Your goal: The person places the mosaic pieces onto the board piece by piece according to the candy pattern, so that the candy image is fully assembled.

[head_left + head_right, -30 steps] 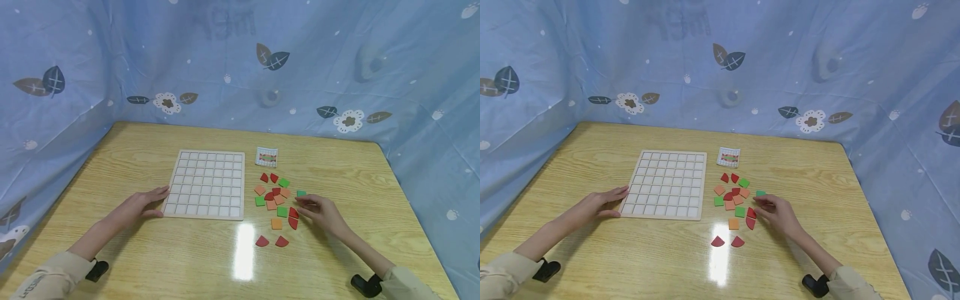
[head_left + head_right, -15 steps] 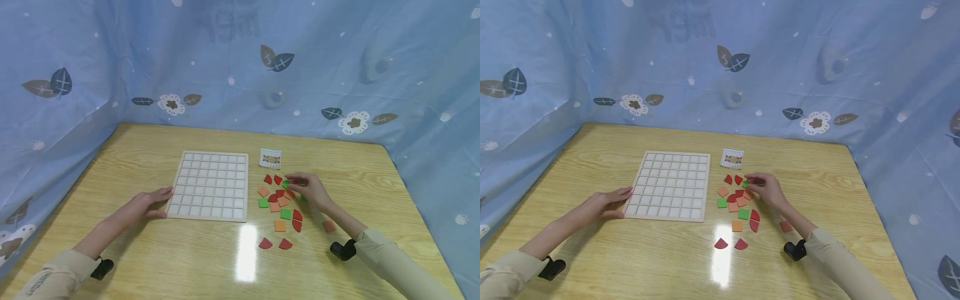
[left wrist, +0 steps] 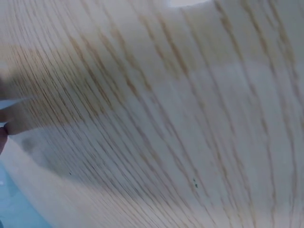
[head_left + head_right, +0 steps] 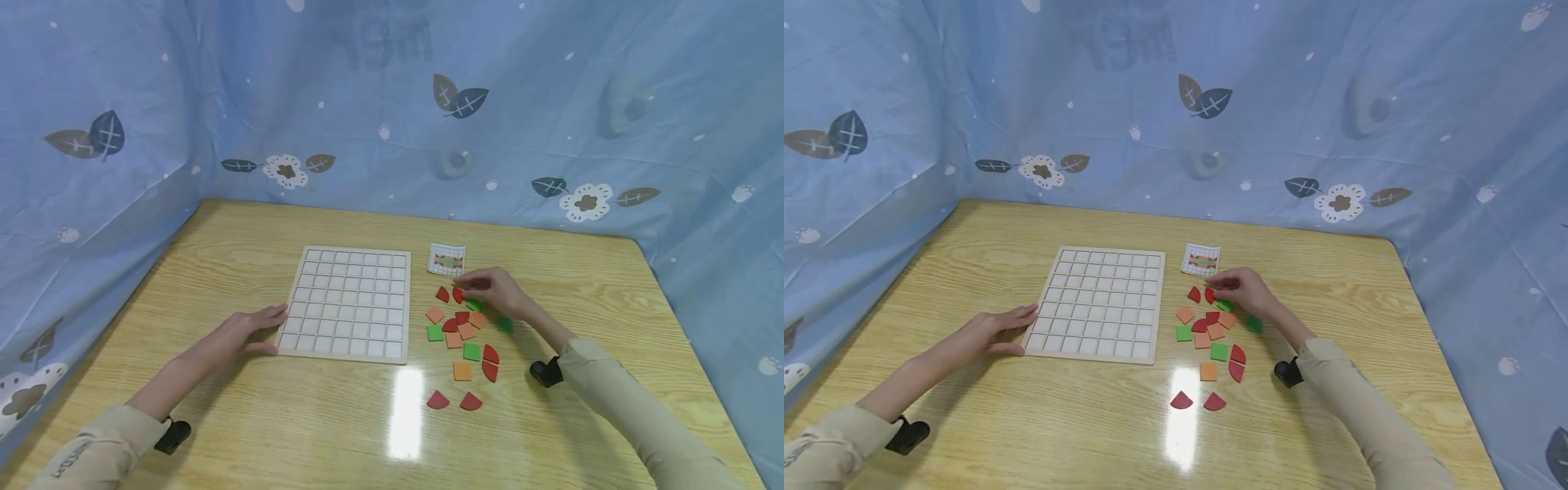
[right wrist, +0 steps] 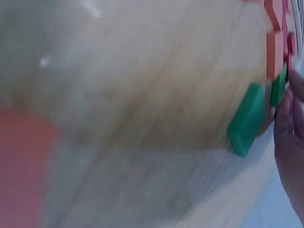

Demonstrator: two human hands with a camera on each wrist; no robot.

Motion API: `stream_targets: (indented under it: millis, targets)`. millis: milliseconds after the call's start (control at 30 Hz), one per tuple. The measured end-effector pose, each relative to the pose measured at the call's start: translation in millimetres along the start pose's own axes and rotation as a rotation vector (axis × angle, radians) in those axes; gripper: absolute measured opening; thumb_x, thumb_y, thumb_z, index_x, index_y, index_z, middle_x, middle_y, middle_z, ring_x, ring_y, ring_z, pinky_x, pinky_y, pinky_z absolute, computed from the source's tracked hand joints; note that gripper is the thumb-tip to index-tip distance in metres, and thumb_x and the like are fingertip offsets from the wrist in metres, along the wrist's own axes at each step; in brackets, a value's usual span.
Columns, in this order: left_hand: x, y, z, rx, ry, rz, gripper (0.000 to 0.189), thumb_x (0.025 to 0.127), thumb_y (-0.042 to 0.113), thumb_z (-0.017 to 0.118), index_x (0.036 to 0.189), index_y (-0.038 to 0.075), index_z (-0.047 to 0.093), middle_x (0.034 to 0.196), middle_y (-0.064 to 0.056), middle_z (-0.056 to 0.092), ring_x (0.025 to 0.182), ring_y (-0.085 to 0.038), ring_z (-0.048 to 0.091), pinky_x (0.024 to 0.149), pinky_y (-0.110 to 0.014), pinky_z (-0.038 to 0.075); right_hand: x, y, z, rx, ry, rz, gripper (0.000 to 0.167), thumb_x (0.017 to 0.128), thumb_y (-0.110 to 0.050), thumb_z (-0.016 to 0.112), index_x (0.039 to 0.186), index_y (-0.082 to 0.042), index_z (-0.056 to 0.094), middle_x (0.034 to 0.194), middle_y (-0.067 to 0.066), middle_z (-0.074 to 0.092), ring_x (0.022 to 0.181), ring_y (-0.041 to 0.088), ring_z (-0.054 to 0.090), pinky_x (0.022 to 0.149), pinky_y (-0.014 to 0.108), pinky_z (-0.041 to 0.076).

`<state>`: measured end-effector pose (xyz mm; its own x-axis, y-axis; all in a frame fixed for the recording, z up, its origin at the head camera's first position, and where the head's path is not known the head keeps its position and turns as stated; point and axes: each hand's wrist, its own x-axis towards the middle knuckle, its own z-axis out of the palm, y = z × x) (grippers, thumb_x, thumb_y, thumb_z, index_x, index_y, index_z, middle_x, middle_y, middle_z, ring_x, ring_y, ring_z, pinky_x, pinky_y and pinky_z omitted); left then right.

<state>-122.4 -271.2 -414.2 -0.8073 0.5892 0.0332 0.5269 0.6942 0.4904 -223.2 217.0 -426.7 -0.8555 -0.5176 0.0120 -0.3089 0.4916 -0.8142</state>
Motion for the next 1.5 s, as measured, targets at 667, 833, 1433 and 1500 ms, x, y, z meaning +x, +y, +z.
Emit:
stream_targets:
  millis: [667, 833, 1433, 1500]
  targets:
    - [-0.2, -1.2, 1.5, 0.000, 0.015, 0.005, 0.065, 0.080, 0.020, 0.075, 0.132, -0.010, 0.050, 0.141, -0.026, 0.043, 0.125, -0.044, 0.045, 0.095, -0.053, 0.044, 9.3, 6, -12, 0.001, -0.173, -0.025, 0.029, 0.085, 0.000, 0.070, 0.114, 0.004, 0.068, 0.114, 0.020, 0.065, 0.099, 0.028, 0.064, 0.084, 0.026, 0.054]
    - [-0.9, 0.4, 0.2, -0.004, 0.004, -0.012, 0.065, 0.080, 0.021, 0.074, 0.132, -0.010, 0.050, 0.141, -0.026, 0.042, 0.126, -0.044, 0.044, 0.096, -0.053, 0.043, 10.1, 5, -11, -0.067, -0.151, -0.083, 0.024, 0.084, 0.000, 0.071, 0.108, 0.005, 0.070, 0.106, 0.018, 0.066, 0.093, 0.029, 0.065, 0.081, 0.031, 0.056]
    - [0.5, -1.7, 2.3, -0.015, 0.012, -0.006, 0.064, 0.079, 0.019, 0.075, 0.131, -0.010, 0.051, 0.141, -0.027, 0.042, 0.124, -0.044, 0.045, 0.095, -0.052, 0.045, 4.1, 9, -2, -0.199, 0.024, -0.208, 0.016, 0.081, -0.006, 0.077, 0.096, -0.002, 0.074, 0.091, 0.007, 0.071, 0.077, 0.016, 0.069, 0.069, 0.027, 0.058]
    - [0.2, -1.8, 2.3, -0.012, 0.014, -0.001, 0.064, 0.079, 0.017, 0.076, 0.130, -0.011, 0.051, 0.140, -0.027, 0.042, 0.124, -0.045, 0.045, 0.094, -0.052, 0.045, 2.5, 9, 1, -0.171, 0.044, -0.222, 0.016, 0.081, -0.004, 0.076, 0.097, 0.000, 0.073, 0.091, 0.010, 0.072, 0.078, 0.018, 0.070, 0.070, 0.026, 0.058]
